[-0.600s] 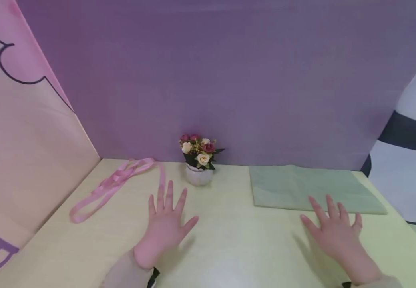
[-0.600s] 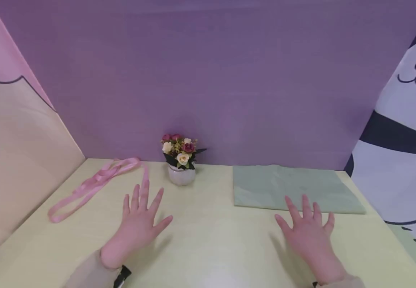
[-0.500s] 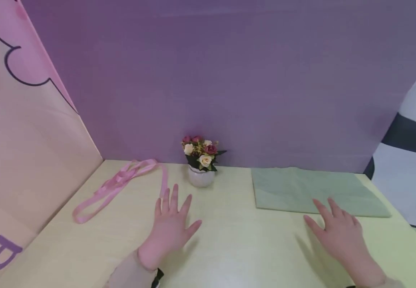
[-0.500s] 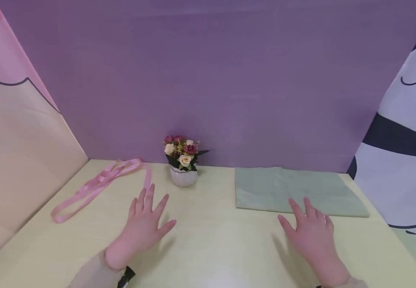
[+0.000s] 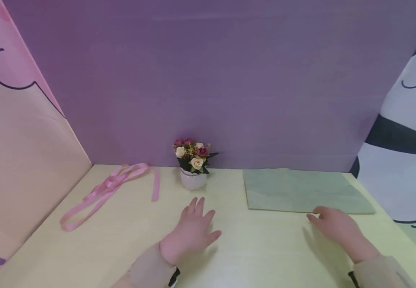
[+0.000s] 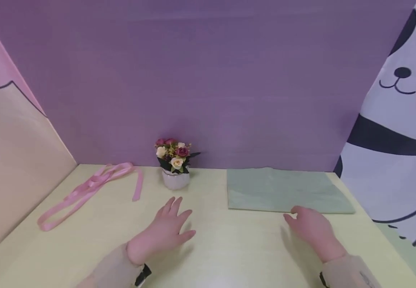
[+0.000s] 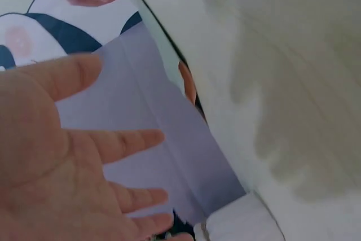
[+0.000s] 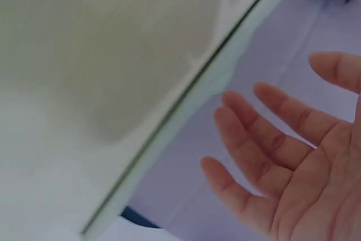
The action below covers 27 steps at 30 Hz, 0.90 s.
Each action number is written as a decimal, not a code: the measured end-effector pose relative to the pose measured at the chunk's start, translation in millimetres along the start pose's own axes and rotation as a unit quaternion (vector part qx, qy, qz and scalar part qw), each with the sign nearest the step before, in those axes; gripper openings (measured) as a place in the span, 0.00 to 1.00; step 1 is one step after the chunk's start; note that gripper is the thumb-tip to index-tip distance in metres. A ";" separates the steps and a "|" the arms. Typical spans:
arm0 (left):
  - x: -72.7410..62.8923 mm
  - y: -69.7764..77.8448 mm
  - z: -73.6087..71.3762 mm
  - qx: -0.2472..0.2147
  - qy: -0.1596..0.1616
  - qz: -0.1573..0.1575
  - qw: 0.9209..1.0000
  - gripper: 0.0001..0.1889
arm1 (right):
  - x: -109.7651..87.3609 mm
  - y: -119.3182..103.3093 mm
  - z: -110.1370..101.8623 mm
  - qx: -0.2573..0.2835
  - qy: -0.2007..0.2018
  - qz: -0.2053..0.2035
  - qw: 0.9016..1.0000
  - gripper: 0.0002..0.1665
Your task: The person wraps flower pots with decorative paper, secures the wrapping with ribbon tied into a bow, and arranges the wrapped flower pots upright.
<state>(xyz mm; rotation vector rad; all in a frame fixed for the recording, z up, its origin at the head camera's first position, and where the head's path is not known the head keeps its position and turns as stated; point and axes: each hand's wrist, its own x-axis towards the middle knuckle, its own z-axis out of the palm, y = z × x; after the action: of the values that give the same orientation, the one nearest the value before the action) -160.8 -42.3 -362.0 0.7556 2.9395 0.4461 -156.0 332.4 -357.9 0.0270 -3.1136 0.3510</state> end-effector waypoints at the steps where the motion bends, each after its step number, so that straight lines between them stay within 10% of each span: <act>1: 2.9 2.7 2.3 0.006 -0.016 0.008 1.000 0.32 | 3.2 2.5 -0.5 0.001 -0.007 -0.002 1.000 0.24; 14: 53.2 41.1 17.1 0.033 -0.129 0.054 0.990 0.36 | 29.9 30.7 -2.8 0.043 -0.051 -0.018 0.998 0.22; 21: 77.1 66.6 28.4 0.048 -0.156 0.087 0.983 0.36 | 45.8 49.6 3.6 0.016 0.002 -0.028 0.999 0.24; 27: 91.7 70.3 37.3 0.038 -0.164 0.056 0.984 0.36 | 52.5 71.7 12.4 -0.023 -0.016 -0.015 1.000 0.30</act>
<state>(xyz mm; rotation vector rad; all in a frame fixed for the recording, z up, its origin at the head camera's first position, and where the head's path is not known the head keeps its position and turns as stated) -203.4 70.4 -376.7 0.9098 2.6287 0.1947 -209.8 398.7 -385.4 0.0793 -3.1481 0.2821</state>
